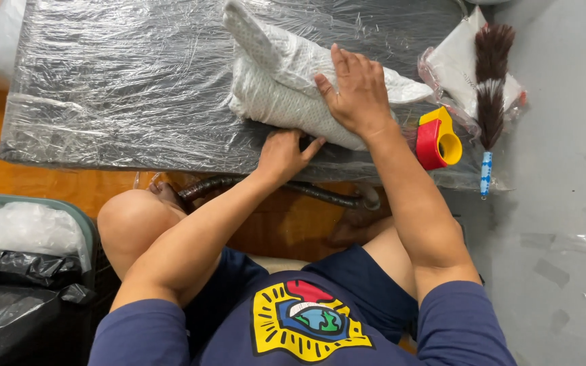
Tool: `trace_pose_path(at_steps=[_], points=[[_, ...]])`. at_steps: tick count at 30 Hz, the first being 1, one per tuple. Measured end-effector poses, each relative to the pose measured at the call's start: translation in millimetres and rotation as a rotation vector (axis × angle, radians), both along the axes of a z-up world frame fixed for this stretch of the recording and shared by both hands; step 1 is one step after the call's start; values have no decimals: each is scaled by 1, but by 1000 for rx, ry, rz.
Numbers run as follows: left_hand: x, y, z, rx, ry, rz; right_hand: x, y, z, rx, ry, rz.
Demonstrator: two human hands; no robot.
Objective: Wrapping a white cylindrical roll in protective plastic film and then inserting it into a black plastic shipping bag.
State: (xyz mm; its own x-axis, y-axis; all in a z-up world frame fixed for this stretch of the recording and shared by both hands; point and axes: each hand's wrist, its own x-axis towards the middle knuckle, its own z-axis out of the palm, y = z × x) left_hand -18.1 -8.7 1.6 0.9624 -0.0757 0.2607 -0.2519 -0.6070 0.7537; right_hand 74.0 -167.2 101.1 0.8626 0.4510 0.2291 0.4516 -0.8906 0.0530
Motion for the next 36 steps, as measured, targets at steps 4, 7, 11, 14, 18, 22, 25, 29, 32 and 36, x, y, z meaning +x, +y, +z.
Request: trace_pose_path(at_steps=[4, 7, 11, 14, 18, 22, 25, 29, 32, 36], points=[[-8, 14, 27, 57, -309, 65, -9, -16, 29, 112, 252, -61], [5, 34, 30, 65, -298, 40, -30, -27, 80, 232, 657, -209], [25, 53, 28, -24, -276, 129, -42, -31, 44, 394, 903, -189], [44, 50, 19, -206, 357, 220, -42, -35, 16, 563, 905, -299], [51, 41, 28, -366, 558, 168, -47, -39, -3, 1087, 982, -331], [45, 33, 56, -442, 710, 79, -68, -17, -4, 1146, 876, -288], [33, 26, 95, -487, 687, 69, -67, -23, -20, 1199, 838, -284], [25, 27, 112, -484, 694, 44, -82, -23, -7, 1325, 818, -257], [26, 27, 109, -452, 681, 67, -84, -17, -1, 1293, 838, -315], [27, 27, 90, -493, 714, 61, -79, -20, -25, 1304, 906, -399]])
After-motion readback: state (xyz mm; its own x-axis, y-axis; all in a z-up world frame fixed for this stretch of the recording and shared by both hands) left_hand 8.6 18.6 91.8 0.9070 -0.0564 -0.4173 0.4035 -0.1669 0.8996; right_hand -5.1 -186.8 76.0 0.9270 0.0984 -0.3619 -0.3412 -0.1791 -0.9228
